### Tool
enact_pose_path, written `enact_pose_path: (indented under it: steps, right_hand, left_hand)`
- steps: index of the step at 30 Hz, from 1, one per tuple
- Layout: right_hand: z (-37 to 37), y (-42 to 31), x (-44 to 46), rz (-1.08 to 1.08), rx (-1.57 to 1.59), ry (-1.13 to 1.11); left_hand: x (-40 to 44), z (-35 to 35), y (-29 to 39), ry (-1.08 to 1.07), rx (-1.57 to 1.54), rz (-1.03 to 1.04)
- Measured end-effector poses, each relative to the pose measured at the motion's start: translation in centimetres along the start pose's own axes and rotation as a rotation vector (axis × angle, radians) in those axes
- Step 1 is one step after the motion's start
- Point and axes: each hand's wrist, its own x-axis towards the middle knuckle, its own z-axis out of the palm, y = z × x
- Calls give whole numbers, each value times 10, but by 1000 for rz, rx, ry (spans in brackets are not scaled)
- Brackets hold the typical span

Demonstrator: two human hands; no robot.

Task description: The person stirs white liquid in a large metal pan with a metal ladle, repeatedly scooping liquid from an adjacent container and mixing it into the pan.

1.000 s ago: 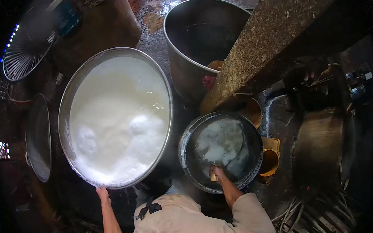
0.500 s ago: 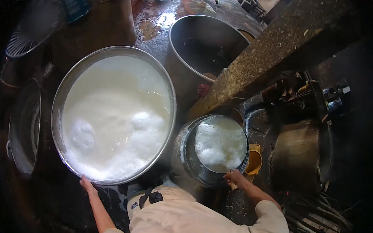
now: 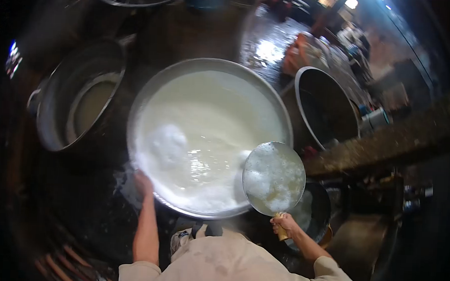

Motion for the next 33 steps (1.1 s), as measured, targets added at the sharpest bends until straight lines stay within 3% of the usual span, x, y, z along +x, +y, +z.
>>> enact_pose_path:
  steps: [3, 5, 9, 11, 13, 17, 22, 27, 33]
  right_hand:
    - [78, -19, 32, -10, -7, -55]
    - [121, -20, 64, -58, 77, -220]
    - [211, -29, 115, -60, 34, -212]
    - [242, -29, 135, -48, 91, -287]
    - [273, -35, 145, -53, 103, -285]
    - [299, -37, 167, -25, 139, -239]
    - [274, -34, 194, 21, 122, -221]
    - [224, -43, 182, -143, 17, 59]
    - [124, -49, 160, -619, -18, 517]
  left_hand:
    - [0, 5, 1, 38, 28, -46]
    - [-6, -12, 19, 28, 54, -40]
    - [1, 3, 1, 22, 138, -28]
    - [-2, 4, -1, 80, 98, 8]
    - [-5, -7, 10, -32, 54, -21]
    - [-8, -12, 19, -4, 8, -54]
    - [-7, -16, 24, -15, -7, -82]
    - [-7, -15, 23, 39, -19, -23]
    - [-5, -4, 8, 86, -16, 22]
